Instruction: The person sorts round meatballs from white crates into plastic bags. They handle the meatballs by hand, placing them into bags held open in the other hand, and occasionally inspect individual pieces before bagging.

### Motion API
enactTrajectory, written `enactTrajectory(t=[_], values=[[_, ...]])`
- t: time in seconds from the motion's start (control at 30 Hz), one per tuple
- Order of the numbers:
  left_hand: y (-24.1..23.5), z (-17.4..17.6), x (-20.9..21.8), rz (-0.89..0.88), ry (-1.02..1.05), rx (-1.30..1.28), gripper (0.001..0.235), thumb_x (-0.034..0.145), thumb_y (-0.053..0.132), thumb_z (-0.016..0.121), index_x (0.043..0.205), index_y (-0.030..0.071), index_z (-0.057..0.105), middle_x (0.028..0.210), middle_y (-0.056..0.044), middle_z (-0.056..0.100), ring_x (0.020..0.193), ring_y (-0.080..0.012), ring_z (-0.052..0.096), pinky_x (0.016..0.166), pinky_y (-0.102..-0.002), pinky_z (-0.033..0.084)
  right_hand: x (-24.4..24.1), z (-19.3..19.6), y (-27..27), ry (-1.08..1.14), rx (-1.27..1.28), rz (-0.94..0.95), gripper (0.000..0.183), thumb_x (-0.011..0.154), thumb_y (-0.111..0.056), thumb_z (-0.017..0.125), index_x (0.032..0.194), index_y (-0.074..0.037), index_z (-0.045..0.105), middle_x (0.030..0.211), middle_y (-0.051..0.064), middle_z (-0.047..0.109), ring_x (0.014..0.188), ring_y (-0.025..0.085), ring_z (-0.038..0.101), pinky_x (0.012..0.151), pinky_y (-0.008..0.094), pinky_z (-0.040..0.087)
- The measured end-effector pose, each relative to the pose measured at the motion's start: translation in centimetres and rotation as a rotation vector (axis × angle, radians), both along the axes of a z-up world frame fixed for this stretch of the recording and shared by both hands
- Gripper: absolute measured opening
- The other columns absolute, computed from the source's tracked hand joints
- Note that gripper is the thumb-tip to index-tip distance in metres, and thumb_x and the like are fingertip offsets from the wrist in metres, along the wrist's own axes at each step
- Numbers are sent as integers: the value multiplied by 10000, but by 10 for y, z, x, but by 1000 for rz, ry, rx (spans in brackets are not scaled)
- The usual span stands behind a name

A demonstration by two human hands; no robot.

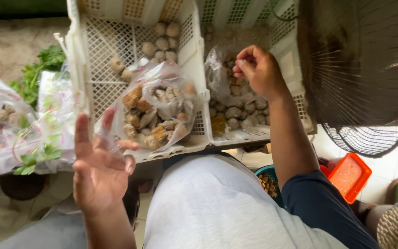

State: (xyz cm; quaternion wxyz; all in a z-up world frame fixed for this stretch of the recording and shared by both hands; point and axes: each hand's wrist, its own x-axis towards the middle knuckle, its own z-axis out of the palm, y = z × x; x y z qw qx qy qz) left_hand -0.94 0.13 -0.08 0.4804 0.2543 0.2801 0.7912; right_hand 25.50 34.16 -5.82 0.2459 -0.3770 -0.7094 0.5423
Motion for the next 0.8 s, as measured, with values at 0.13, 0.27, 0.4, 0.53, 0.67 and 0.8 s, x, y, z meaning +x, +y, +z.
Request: enactTrajectory(t=[0.13,0.27,0.4,0.53,0.67,0.8], values=[[-3,-3,0,21,10,-30,803,1075,497,662,1694,196,250,1669,-216,292,1118,-350,628,765,-329,526,30,-70,61,-568,16,-26,218,1016,-112,574,1192,-17,663,1037,135,752,890,177,720,799,368,588],[0,2,5,55,49,-85,816,1063,519,656,1687,200,239,1707,-234,272,1125,-359,616,758,-330,512,7,-150,78,-616,-193,-172,287,1037,-210,579,1191,14,674,1228,223,685,1093,317,660,932,447,511],[6,9,7,86,87,-127,872,1033,543,643,1727,211,233,1757,-255,265,1126,-370,608,722,-330,507,-8,-183,83,-1194,319,269,359,882,-105,735,1210,24,673,1312,260,646,1188,371,644,991,458,542],[10,7,7,112,109,-148,879,1026,562,632,1723,208,228,1749,-256,259,1122,-365,600,709,-329,504,-5,-189,77,-1057,313,180,389,876,-85,718,1242,4,624,1276,231,620,1128,345,638,922,440,543],[11,7,10,113,112,-147,887,1029,562,640,1729,206,228,1760,-253,263,1126,-366,599,719,-327,501,-4,-183,77,-1008,311,173,365,883,-96,709,1227,-25,610,1208,172,619,1065,284,639,857,394,547],[8,5,6,87,58,-100,833,1056,530,655,1688,191,229,1707,-233,276,1120,-359,616,749,-338,521,13,-146,83,-903,168,170,343,891,-107,701,1213,-53,595,1140,113,618,1001,223,639,792,348,551]])
